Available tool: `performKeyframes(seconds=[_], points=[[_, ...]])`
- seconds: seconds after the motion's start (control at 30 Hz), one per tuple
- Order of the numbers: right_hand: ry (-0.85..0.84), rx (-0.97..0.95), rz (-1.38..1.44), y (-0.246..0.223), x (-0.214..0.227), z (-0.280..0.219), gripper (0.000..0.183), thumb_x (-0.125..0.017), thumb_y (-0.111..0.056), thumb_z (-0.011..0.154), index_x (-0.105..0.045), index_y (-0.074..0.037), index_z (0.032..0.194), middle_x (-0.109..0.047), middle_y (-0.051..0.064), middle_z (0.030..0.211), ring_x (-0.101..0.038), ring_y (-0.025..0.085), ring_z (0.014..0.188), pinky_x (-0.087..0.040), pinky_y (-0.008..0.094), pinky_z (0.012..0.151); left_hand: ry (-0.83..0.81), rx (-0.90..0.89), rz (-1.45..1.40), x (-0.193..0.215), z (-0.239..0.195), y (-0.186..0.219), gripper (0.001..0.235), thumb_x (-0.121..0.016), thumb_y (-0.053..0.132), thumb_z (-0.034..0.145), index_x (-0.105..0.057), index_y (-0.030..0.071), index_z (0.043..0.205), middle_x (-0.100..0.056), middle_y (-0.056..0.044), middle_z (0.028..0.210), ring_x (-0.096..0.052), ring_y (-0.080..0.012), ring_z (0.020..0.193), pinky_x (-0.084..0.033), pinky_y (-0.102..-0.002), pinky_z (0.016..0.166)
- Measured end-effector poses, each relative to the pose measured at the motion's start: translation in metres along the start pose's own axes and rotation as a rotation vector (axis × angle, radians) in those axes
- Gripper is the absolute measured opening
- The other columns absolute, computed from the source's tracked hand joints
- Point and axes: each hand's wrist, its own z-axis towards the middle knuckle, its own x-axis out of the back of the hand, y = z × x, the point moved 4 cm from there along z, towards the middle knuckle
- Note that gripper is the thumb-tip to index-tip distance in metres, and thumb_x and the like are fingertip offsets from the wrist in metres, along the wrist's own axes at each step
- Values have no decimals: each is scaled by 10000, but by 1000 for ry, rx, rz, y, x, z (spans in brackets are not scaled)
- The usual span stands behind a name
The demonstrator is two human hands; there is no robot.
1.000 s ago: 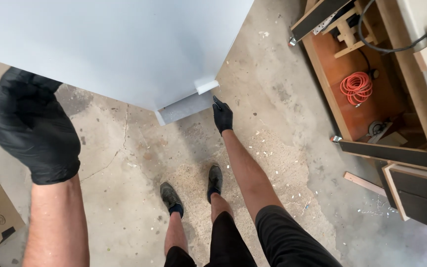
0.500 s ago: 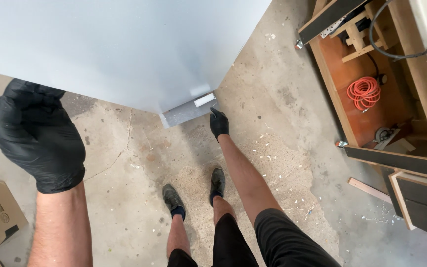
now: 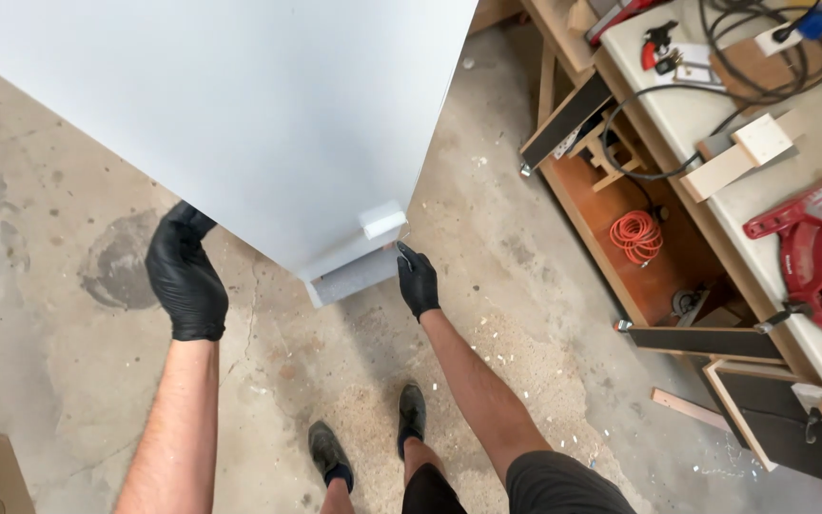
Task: Painting a white wooden shelf unit using a small paint roller in a workshop environment
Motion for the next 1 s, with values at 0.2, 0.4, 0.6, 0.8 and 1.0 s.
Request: performKeyframes(seconds=[0.2,0.4,0.6,0.8,1.0], points=[[107,107,124,-103,87,26,379,-693,-191,964,-722,-319,1319,-673,118,832,-699,275,859,-591,385,780,-60,49,169,-4,2,4,380,-356,132,1139,-675,-11,1288,-702,-178,1166,-677,-279,1094,-510,-442,1026],[224,244,129,-206,170,52,377,-694,-138,964,-726,-264,1317,-694,139,848,-710,298,861,-603,391,792,4,183,-4,-9,2,-9,415,-382,201,1069,-703,22,1262,-711,-158,1166,-680,-274,1084,-502,-428,1050],[349,405,213,-307,241,78,343,-712,-128,963,-741,-217,1293,-749,140,929,-733,287,944,-622,373,824,18,193,-59,-10,6,-36,431,-392,229,1050,-707,45,1280,-713,-168,1185,-675,-276,1102,-498,-421,1047],[370,448,357,-405,303,109,252,-720,-178,1003,-755,-134,1249,-775,126,1022,-748,247,999,-618,354,878,33,224,-95,-14,10,-44,415,-418,251,1060,-710,59,1283,-717,-177,1166,-679,-303,1098,-500,-432,1047],[326,502,512,-472,343,126,285,-658,-120,1037,-689,-20,1302,-724,252,1166,-689,338,1161,-578,437,1011,40,244,-127,-17,12,-48,410,-458,261,1047,-694,35,1296,-707,-212,1163,-671,-338,1104,-489,-459,1058]])
